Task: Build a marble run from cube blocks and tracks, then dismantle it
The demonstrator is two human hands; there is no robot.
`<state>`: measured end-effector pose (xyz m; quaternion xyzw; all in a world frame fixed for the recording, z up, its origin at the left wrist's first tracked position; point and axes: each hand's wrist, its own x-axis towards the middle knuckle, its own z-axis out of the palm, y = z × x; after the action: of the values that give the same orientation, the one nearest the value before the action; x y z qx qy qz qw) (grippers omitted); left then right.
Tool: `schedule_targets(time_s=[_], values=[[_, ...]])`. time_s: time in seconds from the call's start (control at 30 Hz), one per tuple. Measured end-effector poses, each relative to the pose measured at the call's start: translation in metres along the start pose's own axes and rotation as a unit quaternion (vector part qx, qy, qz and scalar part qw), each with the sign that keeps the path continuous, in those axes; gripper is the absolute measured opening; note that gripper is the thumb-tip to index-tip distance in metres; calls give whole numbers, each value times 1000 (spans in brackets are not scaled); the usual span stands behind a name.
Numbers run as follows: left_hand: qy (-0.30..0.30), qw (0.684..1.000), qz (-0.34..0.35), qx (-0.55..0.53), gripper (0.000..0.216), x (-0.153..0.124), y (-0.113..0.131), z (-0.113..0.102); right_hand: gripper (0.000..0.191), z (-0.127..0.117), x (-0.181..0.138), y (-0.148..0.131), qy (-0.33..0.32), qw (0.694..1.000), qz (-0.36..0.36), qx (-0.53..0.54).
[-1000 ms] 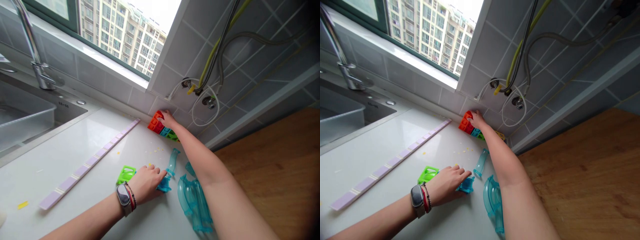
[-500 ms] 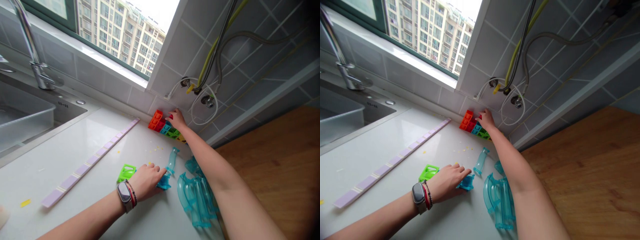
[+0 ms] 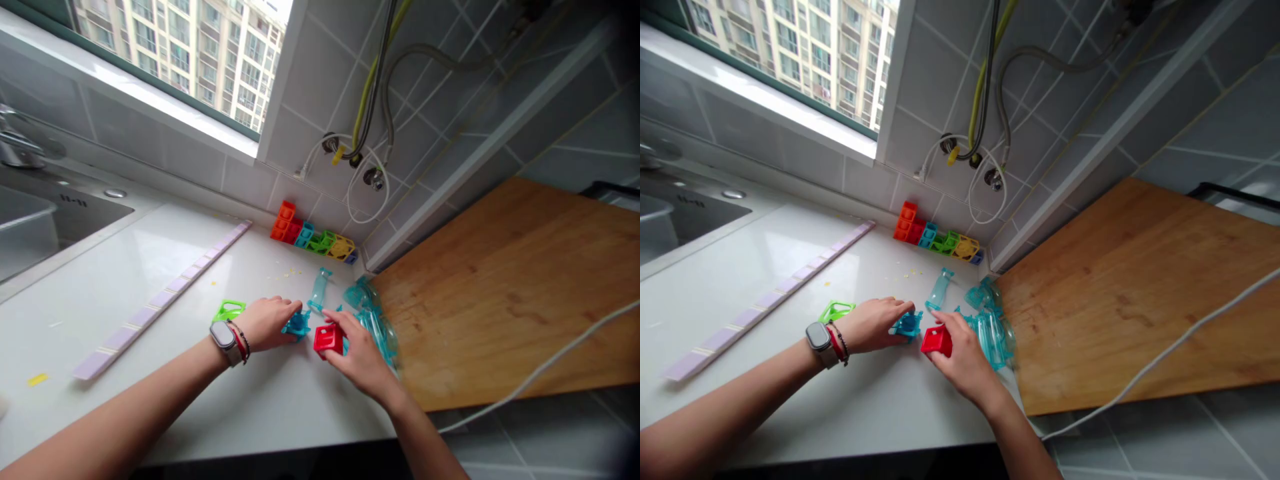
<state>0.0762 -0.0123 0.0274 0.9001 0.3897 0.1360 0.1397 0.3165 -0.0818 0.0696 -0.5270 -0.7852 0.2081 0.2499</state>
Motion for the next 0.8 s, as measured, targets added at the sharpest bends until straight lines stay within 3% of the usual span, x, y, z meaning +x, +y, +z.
schedule_targets(time_s=[0.13, 0.37, 0.47, 0.63, 0.8], values=[[-8, 1000, 13, -1, 40, -4, -2, -1, 78, 39, -38, -1, -2, 999, 21, 37], [-59, 998, 15, -4, 46, -9, -3, -17, 82, 73, -54, 7, 128, 987, 34, 95], [-95, 995, 13, -23, 53, -8, -4, -26, 69, 81, -58, 12, 149, 976, 75, 143], [-110, 992, 26, -48, 62, -5, -3, -33, 44, 80, -52, 24, 155, 967, 75, 188], [-119, 991, 26, -58, 61, -2, -4, -31, 47, 77, -43, 31, 157, 953, 101, 240]])
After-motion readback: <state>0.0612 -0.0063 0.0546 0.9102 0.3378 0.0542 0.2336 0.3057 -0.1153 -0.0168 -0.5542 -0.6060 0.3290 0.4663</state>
